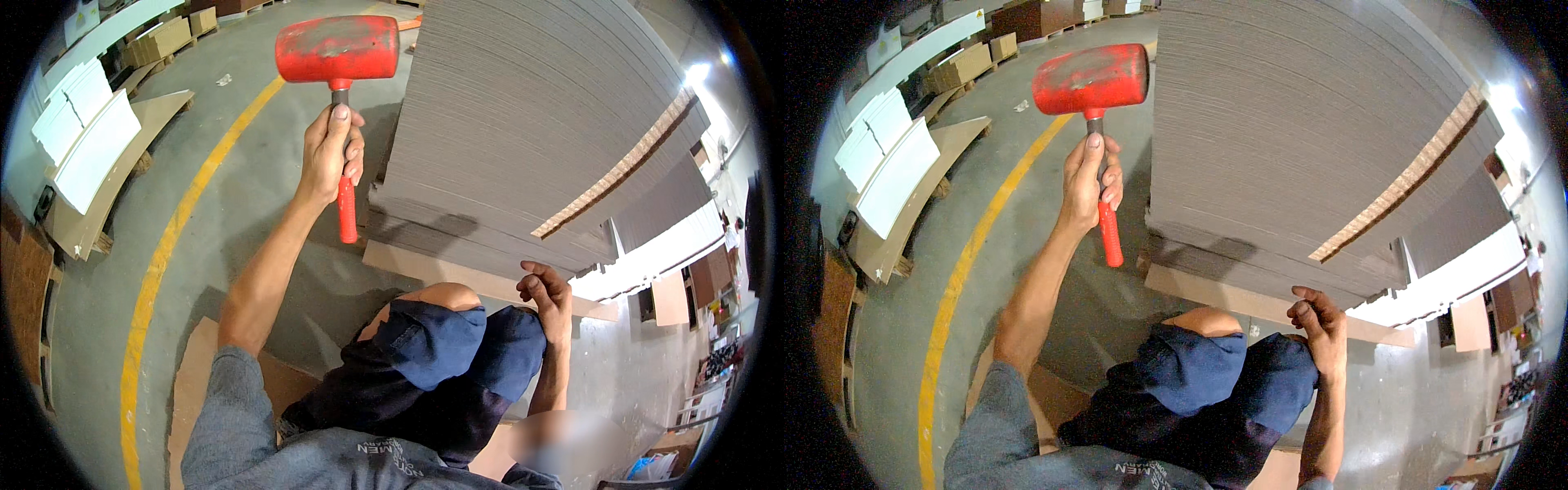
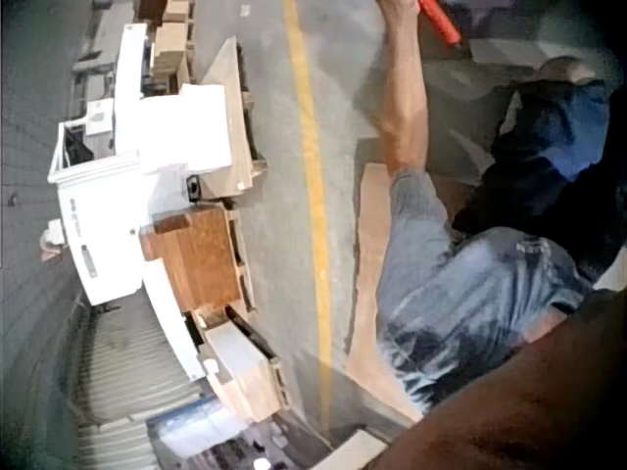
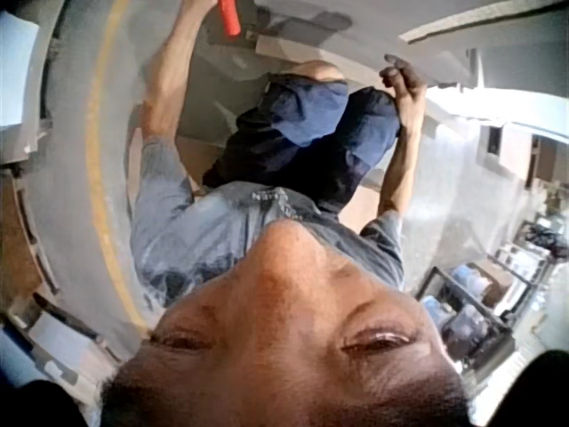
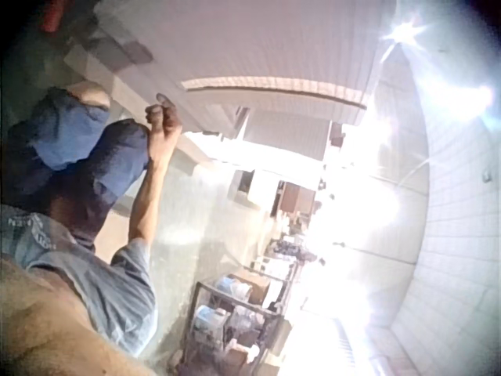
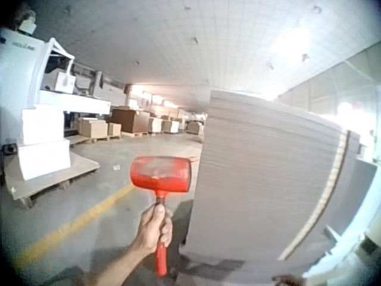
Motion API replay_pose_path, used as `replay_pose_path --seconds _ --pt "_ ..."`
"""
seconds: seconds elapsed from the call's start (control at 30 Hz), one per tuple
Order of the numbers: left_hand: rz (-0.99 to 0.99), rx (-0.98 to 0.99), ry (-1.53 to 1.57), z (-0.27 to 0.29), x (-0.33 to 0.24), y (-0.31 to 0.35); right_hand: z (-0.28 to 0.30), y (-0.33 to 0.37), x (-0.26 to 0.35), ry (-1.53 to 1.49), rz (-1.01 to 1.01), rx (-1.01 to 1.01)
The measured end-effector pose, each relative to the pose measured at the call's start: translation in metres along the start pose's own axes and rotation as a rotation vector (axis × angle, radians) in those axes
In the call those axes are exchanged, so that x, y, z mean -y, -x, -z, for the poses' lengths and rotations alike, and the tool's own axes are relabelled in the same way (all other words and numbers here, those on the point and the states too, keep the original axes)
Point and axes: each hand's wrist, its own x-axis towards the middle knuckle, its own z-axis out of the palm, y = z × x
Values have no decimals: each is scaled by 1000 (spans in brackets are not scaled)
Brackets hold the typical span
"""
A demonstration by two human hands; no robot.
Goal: The person strikes wood panels using a mallet to align them in a stack, moves the panels around on a pallet, and marks the edge of the panels using a small white tool.
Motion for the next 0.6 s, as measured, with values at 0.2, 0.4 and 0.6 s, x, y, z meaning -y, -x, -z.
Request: replay_pose_path --seconds 0.2,0.4,0.6 --pt "26 25 -41 5 16 15 3 0 -1 30 -24 9" --pt "48 29 -68 9 13 18 -1 0 4 54 -55 -6" --pt "-240 -49 -409 7 22 55 -1 1 5 25 -51 -19"
